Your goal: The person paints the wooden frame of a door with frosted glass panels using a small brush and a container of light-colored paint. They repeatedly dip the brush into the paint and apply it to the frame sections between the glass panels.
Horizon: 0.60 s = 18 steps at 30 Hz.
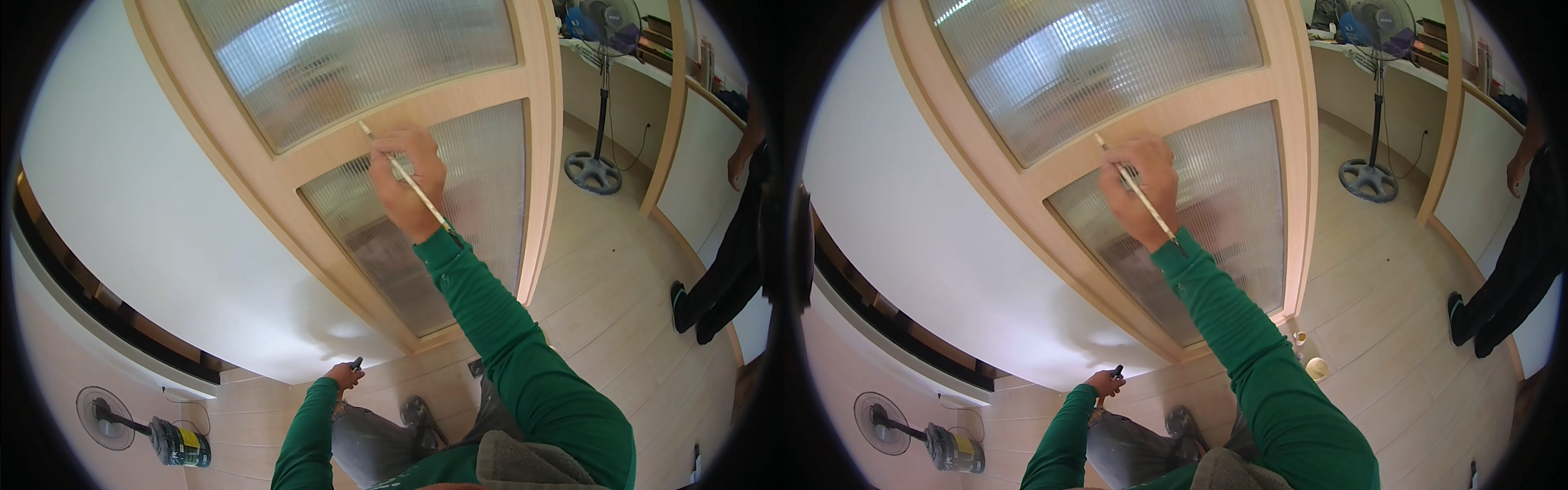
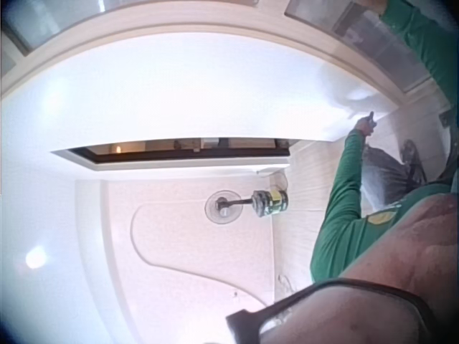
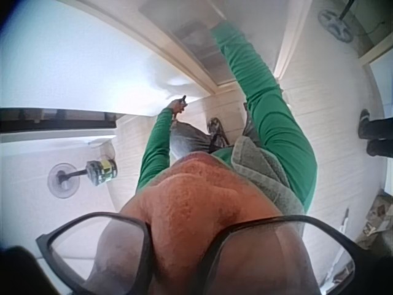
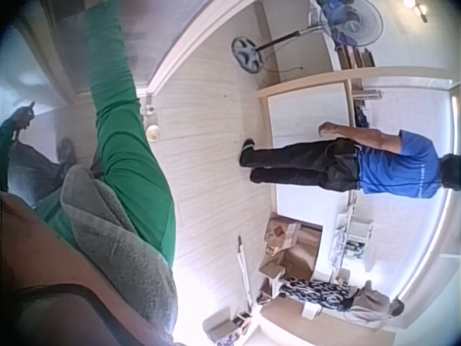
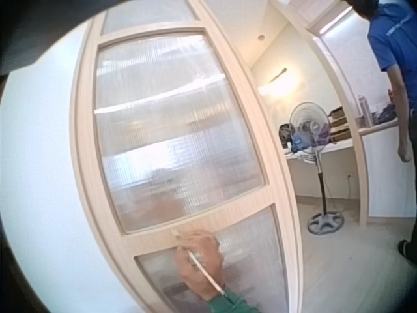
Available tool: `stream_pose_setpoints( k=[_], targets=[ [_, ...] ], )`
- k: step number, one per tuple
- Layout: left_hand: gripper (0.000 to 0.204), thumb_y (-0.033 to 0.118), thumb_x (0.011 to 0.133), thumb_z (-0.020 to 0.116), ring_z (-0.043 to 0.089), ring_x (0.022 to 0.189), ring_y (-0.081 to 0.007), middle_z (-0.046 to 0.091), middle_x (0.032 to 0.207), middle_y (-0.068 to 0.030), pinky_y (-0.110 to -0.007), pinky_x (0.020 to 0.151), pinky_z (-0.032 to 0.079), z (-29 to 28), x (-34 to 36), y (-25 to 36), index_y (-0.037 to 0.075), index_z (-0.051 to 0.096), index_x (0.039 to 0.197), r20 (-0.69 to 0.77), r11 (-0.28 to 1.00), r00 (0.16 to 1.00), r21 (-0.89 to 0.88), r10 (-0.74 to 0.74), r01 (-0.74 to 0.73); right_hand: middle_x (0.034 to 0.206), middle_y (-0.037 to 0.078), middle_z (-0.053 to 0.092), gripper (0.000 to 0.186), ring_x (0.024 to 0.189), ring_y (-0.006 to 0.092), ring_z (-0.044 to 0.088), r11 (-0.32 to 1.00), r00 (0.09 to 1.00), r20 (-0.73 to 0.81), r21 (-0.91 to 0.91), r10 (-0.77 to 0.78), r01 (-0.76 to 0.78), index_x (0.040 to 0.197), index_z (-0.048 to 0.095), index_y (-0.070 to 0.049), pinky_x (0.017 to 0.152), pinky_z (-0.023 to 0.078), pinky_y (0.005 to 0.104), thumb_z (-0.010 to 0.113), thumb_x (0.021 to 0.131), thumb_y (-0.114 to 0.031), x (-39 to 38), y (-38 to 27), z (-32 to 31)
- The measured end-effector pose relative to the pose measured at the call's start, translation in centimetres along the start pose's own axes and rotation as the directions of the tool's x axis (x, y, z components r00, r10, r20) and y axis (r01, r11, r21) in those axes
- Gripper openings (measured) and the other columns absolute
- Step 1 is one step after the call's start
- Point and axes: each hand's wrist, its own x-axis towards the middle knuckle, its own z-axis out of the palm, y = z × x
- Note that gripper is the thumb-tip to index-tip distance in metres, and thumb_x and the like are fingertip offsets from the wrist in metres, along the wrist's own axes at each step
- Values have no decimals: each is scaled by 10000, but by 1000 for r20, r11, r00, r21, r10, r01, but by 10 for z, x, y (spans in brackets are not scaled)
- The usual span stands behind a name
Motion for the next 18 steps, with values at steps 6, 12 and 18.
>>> stream_pose_setpoints(
  k=[6, 12, 18],
  targets=[
    [441, 420, 990, 652, 734, 789, -204, 762, 959, -108, -374, 690, 612, 0, 1, -13, 39, 670, 1211, -6, 1000, 1000, -3, -19, 19, 980, 108, 683, 158, 981, 276, 649, 998, 996, -60, -10, 69, -69, 938, 684, -44, 894, 515, 381, 704, 809, 45, -3, 4, 4],
    [447, 421, 993, 650, 731, 797, -206, 760, 968, -112, -373, 681, 611, 0, 0, -5, 33, 665, 1215, -1, 1000, 1000, -13, -9, 9, 939, 99, 672, 195, 949, 313, 631, 999, 999, 6, 13, -34, 34, 930, 683, -67, 916, 472, 420, 723, 760, 23, -5, -3, 12],
    [449, 418, 988, 656, 730, 798, -208, 759, 965, -113, -372, 679, 611, 0, -4, -4, 30, 665, 1213, -2, 1000, 1000, -16, -16, 16, 960, 103, 692, 169, 938, 261, 656, 999, 998, -62, -33, 24, -26, 932, 676, -45, 873, 516, 364, 686, 796, 53, -6, 1, 10]
  ],
)
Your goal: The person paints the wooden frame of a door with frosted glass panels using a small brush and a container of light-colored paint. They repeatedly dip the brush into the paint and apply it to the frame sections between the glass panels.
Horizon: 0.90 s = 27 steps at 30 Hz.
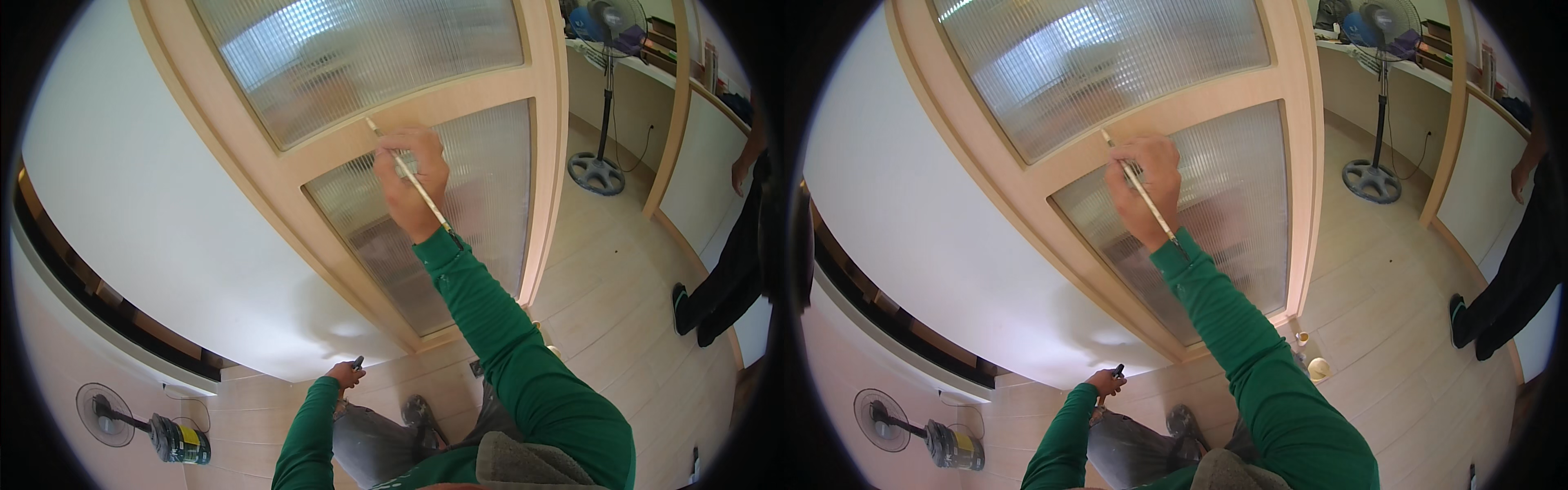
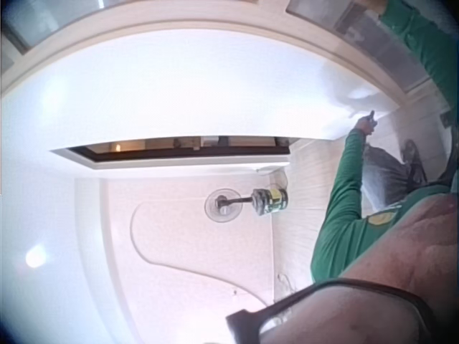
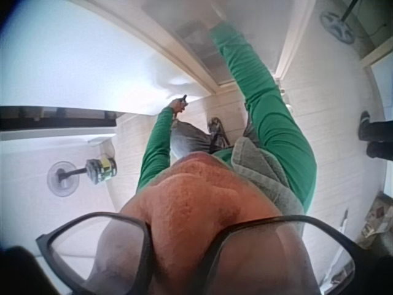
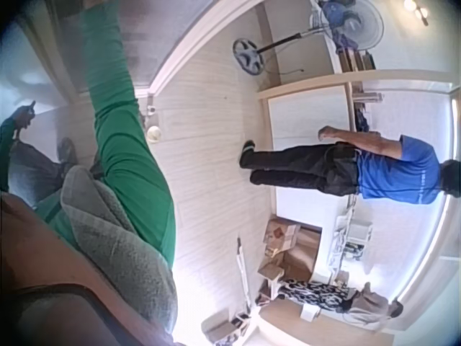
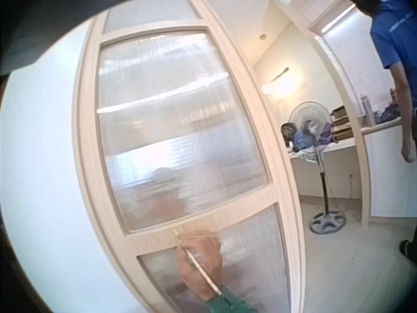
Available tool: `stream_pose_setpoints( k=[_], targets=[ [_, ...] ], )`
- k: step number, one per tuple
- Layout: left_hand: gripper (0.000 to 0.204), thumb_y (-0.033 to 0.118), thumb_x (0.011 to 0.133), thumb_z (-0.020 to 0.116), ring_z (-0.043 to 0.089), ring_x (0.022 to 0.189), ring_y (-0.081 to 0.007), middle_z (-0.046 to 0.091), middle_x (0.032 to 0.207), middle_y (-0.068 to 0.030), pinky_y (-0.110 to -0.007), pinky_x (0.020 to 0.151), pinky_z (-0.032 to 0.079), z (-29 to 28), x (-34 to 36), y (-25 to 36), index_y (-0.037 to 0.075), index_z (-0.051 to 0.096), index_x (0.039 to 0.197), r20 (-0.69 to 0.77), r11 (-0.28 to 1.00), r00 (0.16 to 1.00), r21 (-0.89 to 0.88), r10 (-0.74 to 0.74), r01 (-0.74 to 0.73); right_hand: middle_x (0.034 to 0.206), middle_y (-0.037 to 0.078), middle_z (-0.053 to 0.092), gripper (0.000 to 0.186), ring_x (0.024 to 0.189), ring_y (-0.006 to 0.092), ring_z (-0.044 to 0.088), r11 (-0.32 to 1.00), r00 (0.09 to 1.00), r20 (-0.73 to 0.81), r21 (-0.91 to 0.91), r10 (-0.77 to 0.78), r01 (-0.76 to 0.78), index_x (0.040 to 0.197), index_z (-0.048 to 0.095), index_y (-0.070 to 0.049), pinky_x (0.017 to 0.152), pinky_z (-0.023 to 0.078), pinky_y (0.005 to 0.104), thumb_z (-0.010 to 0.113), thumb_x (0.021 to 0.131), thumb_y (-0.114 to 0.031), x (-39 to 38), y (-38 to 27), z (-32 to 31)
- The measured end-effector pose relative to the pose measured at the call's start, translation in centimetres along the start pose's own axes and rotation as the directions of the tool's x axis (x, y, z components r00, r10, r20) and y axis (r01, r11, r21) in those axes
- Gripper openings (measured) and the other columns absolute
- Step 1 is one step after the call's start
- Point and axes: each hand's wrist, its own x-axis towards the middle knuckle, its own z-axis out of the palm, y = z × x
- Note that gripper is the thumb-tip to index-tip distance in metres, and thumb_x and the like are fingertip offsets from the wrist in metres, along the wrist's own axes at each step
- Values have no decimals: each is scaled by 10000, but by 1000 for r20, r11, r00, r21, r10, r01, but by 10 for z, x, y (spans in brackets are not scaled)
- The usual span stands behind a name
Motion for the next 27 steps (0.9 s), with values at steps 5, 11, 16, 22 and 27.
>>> stream_pose_setpoints(
  k=[5, 11, 16, 22, 27],
  targets=[
    [439, 414, 986, 659, 728, 790, -203, 760, 948, -109, -372, 694, 610, -1, 5, -5, 36, 669, 1208, -8, 1000, 1000, -4, 7, -7, 932, 105, 677, 43, 882, 260, 641, 966, 975, 202, 216, 95, -139, 913, 665, -31, 855, 510, 372, 655, 883, -2, -5, -24, -6],
    [436, 409, 984, 659, 729, 782, -194, 760, 937, -107, -370, 724, 608, -1, 4, -6, 33, 670, 1204, -13, 1000, 1000, 0, 9, -9, 854, 140, 675, 229, 827, 335, 644, 990, 947, 310, 80, 85, -115, 1036, 688, -16, 761, 509, 426, 540, 1026, -190, 7, -26, -53],
    [476, 416, 965, 685, 708, 707, -187, 753, 884, -117, -359, 689, 599, 0, 7, -7, -12, 671, 1172, -33, 998, 998, -31, 45, -46, 857, 212, 687, 559, 796, 393, 673, 879, 824, 377, -392, 422, -271, 1481, 415, 77, 719, 535, 493, 555, 1000, -171, 23, -40, -44],
    [463, 401, 962, 696, 706, 703, -191, 754, 896, -123, -365, 686, 599, 0, 10, -4, -13, 673, 1166, -43, 997, 997, -50, 59, -61, 836, 242, 678, 850, 753, 393, 685, 774, 790, 424, -625, 443, -99, 1593, 144, 105, 673, 546, 489, 620, 941, -159, 22, -27, -24],
    [452, 401, 966, 688, 707, 703, -191, 757, 891, -120, -358, 687, 599, 0, 8, -8, -6, 678, 1165, -42, 997, 998, -54, 52, -54, 811, 237, 677, 871, 746, 408, 682, 736, 760, 417, -667, 498, -116, 1603, 134, 84, 684, 552, 506, 633, 939, -177, 18, -36, -9]
  ],
)
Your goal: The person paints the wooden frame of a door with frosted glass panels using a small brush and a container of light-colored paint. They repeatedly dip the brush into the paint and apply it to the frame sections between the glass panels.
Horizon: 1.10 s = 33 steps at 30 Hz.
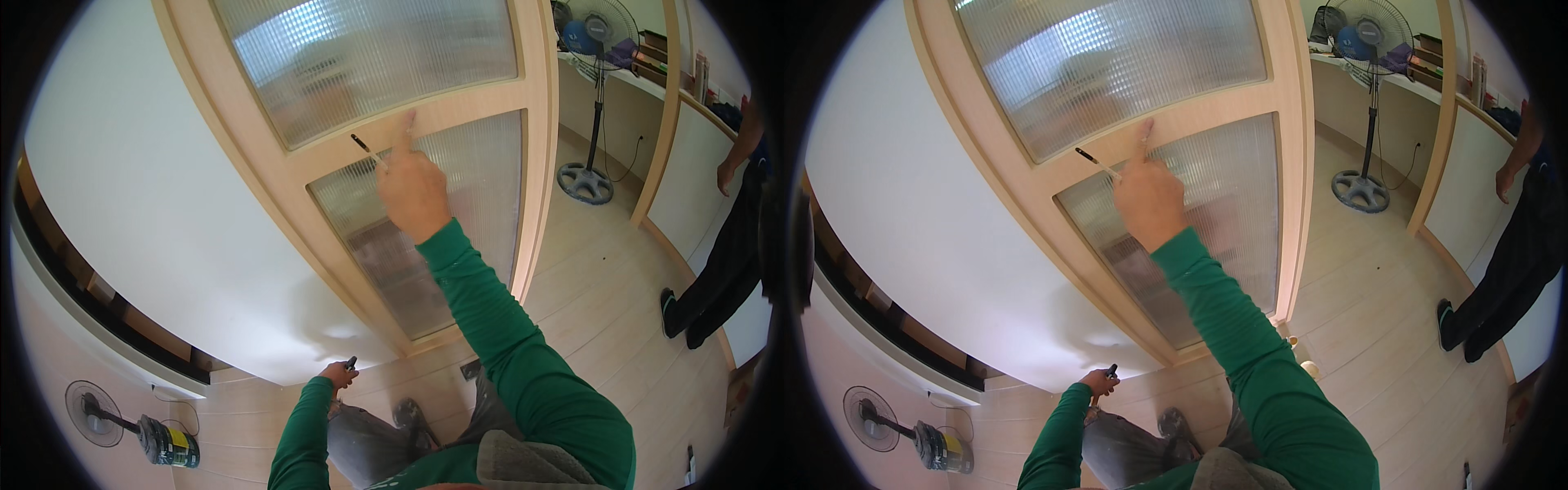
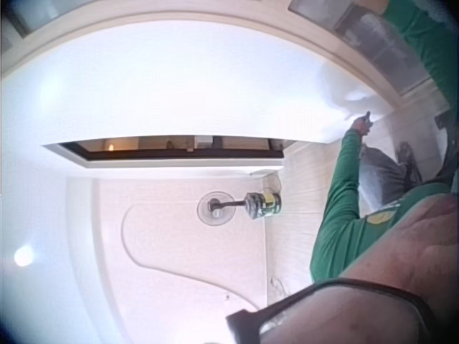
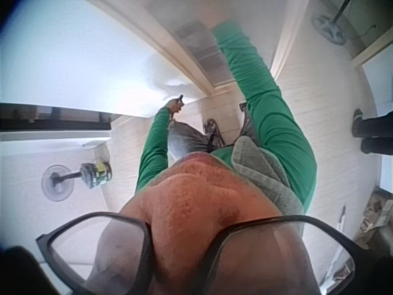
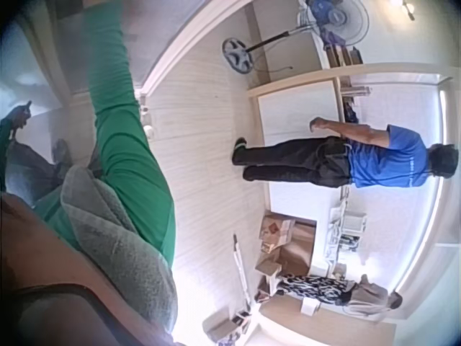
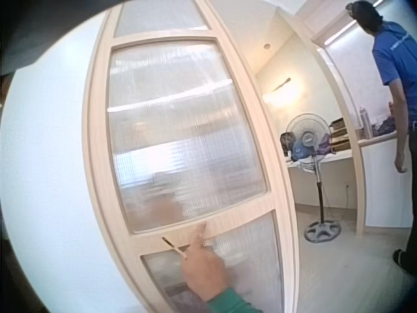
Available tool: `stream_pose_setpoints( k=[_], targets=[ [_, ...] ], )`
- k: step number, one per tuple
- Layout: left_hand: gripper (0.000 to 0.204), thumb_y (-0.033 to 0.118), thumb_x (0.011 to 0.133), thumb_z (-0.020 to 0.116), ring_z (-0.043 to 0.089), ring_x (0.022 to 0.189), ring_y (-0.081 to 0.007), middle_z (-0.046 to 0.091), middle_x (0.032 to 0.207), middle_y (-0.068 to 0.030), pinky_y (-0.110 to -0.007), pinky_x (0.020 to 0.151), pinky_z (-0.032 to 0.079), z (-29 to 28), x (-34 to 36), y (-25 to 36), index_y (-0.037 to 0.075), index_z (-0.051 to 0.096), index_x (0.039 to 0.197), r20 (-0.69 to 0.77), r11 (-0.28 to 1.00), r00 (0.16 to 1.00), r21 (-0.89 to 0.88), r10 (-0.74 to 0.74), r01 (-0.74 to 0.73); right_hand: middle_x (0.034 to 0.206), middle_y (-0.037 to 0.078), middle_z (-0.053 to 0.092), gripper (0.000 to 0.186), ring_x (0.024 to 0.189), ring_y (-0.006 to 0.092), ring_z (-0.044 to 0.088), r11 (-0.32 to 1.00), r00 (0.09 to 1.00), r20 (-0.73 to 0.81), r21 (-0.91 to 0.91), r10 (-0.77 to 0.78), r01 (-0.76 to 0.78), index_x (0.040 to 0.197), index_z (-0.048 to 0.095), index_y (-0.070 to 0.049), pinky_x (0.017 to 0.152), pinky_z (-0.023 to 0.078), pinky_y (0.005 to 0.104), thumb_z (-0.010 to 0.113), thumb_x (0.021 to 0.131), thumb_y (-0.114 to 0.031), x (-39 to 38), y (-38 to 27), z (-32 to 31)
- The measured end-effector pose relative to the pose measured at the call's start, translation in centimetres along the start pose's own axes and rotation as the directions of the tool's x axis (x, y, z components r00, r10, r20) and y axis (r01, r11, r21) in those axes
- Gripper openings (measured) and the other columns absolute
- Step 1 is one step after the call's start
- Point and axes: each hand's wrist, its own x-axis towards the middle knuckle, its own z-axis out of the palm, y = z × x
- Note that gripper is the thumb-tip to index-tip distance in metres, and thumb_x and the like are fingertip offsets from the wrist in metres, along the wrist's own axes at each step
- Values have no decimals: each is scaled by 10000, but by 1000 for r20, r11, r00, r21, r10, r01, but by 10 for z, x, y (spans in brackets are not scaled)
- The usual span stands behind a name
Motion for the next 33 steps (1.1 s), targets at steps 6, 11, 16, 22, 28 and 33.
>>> stream_pose_setpoints(
  k=[6, 11, 16, 22, 28, 33],
  targets=[
    [437, 408, 973, 671, 724, 713, -189, 765, 891, -121, -358, 702, 604, 1, 3, 0, 3, 687, 1138, -1, 1000, 1000, 9, 18, -18, 870, 233, 684, 962, 789, 372, 696, 998, 997, 72, -42, -32, 35, 1595, 99, 117, 673, 575, 469, 701, 914, -199, -3, -13, 4],
    [444, 412, 971, 673, 727, 718, -187, 766, 890, -120, -355, 701, 605, 0, -2, 9, -1, 684, 1133, -4, 1000, 1000, 26, 13, -13, 819, 230, 672, 923, 743, 378, 683, 997, 994, 67, 2, -82, 82, 1602, 98, 99, 659, 562, 476, 670, 933, -181, -7, -19, 13],
    [446, 414, 972, 670, 728, 721, -189, 767, 891, -120, -357, 706, 607, -1, -2, 5, -2, 685, 1130, -9, 1000, 1000, 27, 16, -16, 818, 232, 669, 912, 721, 379, 680, 995, 993, 62, 32, -96, 95, 1609, 81, 84, 645, 559, 477, 655, 950, -174, -9, -29, 19],
    [445, 414, 971, 670, 726, 720, -188, 766, 891, -120, -357, 704, 608, 1, -2, 6, -2, 688, 1127, -18, 999, 999, 24, 30, -29, 825, 243, 660, 905, 732, 391, 679, 992, 991, 96, 90, -96, 87, 1611, 61, 81, 668, 561, 490, 636, 961, -175, -13, -41, 28],
    [433, 403, 973, 672, 712, 699, -186, 760, 884, -117, -358, 699, 603, -2, -2, -1, 0, 687, 1132, -35, 1000, 999, -8, 22, -22, 874, 204, 663, 907, 754, 356, 635, 956, 948, 193, 203, -253, 214, 1623, 123, 46, 701, 536, 475, 646, 912, -159, -29, -47, 36],
    [443, 405, 966, 685, 695, 675, -181, 748, 860, -113, -353, 675, 595, -2, -5, -6, 3, 677, 1152, -72, 997, 996, -39, 60, -63, 915, 101, 592, 846, 894, 341, 541, 799, 745, 328, 57, -581, 598, 1601, 376, -110, 838, 472, 435, 616, 792, -44, -115, 49, 19]
  ],
)
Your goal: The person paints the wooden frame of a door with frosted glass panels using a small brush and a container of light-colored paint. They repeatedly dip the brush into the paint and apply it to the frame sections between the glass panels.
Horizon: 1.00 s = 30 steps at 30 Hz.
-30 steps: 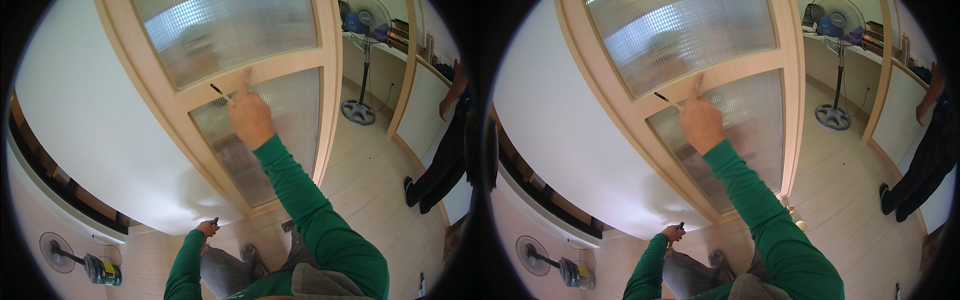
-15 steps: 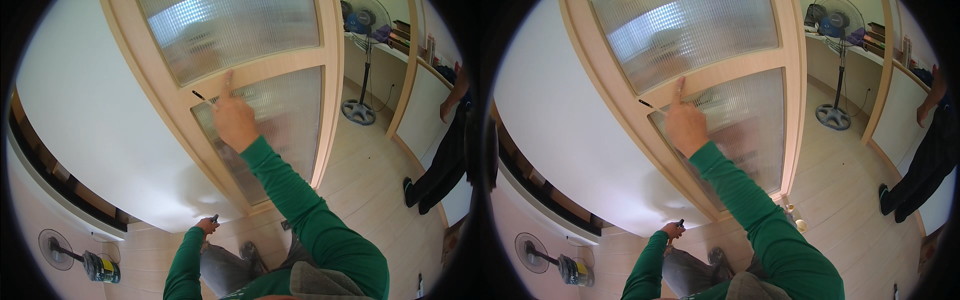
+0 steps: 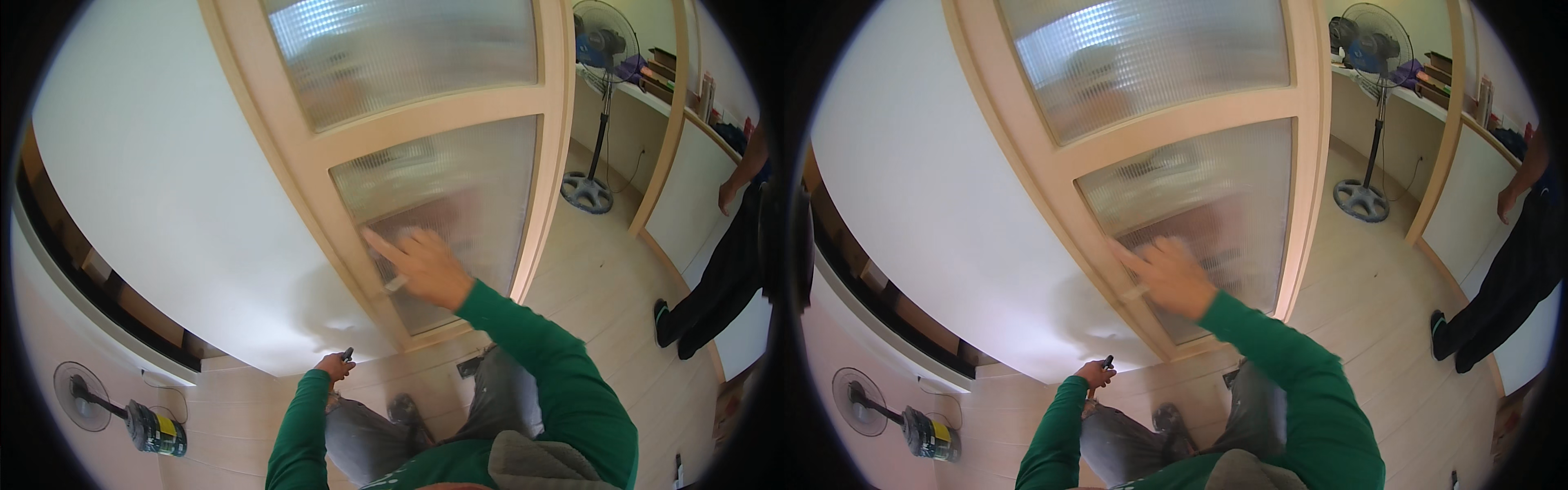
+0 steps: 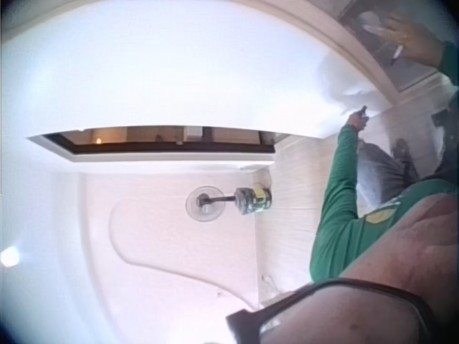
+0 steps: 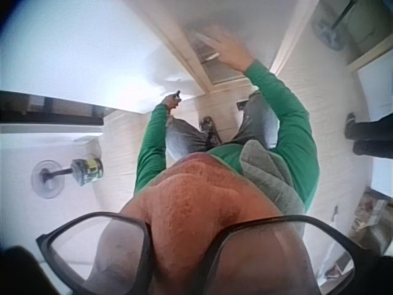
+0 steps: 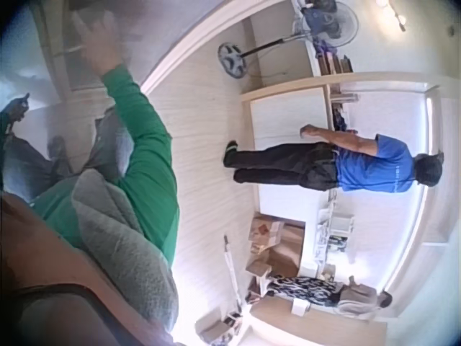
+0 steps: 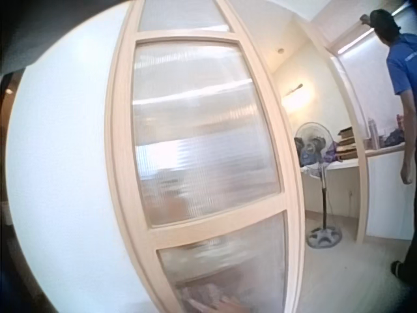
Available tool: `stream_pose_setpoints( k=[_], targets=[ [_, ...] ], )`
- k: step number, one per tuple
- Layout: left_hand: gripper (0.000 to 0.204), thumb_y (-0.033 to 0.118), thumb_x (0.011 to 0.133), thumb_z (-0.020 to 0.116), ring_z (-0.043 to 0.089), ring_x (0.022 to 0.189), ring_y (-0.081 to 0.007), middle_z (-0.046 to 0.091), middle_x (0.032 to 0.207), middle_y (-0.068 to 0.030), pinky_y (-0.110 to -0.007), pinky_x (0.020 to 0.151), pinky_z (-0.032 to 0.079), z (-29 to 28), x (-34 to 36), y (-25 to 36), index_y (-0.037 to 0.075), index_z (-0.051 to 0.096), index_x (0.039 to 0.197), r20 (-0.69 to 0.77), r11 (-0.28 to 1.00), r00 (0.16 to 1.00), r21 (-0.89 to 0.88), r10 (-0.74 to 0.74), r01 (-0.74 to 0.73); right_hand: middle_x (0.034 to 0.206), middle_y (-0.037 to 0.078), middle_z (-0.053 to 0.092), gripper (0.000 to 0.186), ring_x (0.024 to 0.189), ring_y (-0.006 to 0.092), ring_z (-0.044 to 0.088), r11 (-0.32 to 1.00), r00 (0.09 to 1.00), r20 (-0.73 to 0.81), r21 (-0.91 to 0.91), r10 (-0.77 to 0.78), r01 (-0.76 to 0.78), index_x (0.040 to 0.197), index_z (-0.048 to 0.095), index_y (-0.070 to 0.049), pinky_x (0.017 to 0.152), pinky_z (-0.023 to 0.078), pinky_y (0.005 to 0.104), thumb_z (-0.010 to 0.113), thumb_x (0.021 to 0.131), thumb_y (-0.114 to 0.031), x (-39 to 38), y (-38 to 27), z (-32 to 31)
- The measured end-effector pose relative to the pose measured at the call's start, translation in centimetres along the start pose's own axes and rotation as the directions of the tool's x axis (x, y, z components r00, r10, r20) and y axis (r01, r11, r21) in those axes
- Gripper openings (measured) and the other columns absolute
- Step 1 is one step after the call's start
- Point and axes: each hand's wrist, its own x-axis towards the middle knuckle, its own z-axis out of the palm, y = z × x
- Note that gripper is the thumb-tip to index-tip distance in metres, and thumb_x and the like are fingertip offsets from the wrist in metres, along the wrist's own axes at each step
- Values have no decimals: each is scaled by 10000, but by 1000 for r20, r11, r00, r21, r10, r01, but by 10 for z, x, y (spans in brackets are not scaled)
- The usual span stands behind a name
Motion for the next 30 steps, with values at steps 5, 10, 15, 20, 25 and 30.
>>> stream_pose_setpoints(
  k=[5, 10, 15, 20, 25, 30],
  targets=[
    [446, 395, 952, 706, 681, 656, -163, 733, 832, -101, -338, 631, 582, 0, 5, -5, 2, 668, 1159, 29, 1000, 1000, -15, -4, 4, 1140, 233, 642, 696, 1097, 414, 604, 840, 719, 555, 65, 418, -538, 1510, 525, -188, 965, 491, 484, 532, 847, 25, -230, 91, -5],
    [428, 379, 954, 701, 682, 666, -163, 732, 829, -97, -342, 645, 584, 1, 11, 5, -6, 672, 1139, 63, 999, 998, -39, 19, -16, 951, 142, 745, 315, 785, 264, 675, 80, 151, 767, 129, 624, -988, 1199, 711, 5, 759, 534, 441, 560, 989, -175, -414, 52, -30],
    [423, 371, 970, 676, 712, 703, -179, 749, 867, -116, -353, 674, 595, -3, 1, 20, -17, 668, 1138, 70, 998, 995, 6, 67, -68, 910, 92, 724, 341, 674, 146, 615, -49, 168, 746, 260, 644, -964, 1204, 724, -31, 605, 502, 336, 468, 1020, -160, -417, 47, -72],
    [432, 377, 968, 680, 710, 688, -172, 747, 854, -111, -343, 663, 594, -5, -2, 22, -25, 663, 1127, 74, 999, 997, 23, 21, -23, 945, 131, 680, 331, 791, 244, 601, 524, 556, 422, 201, 716, -828, 1214, 714, -59, 717, 494, 360, 459, 1045, -187, -238, 104, -123],
    [446, 386, 968, 679, 719, 728, -187, 753, 882, -117, -359, 689, 601, -9, -3, 12, -13, 655, 1166, 55, 1000, 998, 10, -10, 10, 1039, 142, 655, 277, 830, 265, 601, 956, 983, 58, 232, 173, -182, 1245, 689, -82, 783, 503, 377, 524, 1037, -160, 20, 85, -165],
    [437, 393, 957, 696, 695, 654, -155, 736, 807, -87, -337, 631, 590, -4, -6, 7, -7, 662, 1130, -4, 1000, 1000, 8, 13, -13, 1055, 218, 661, 379, 939, 387, 622, 996, 987, 139, -23, -79, 83, 1316, 701, -150, 886, 503, 444, 474, 1014, -125, 153, 84, -176]
  ],
)
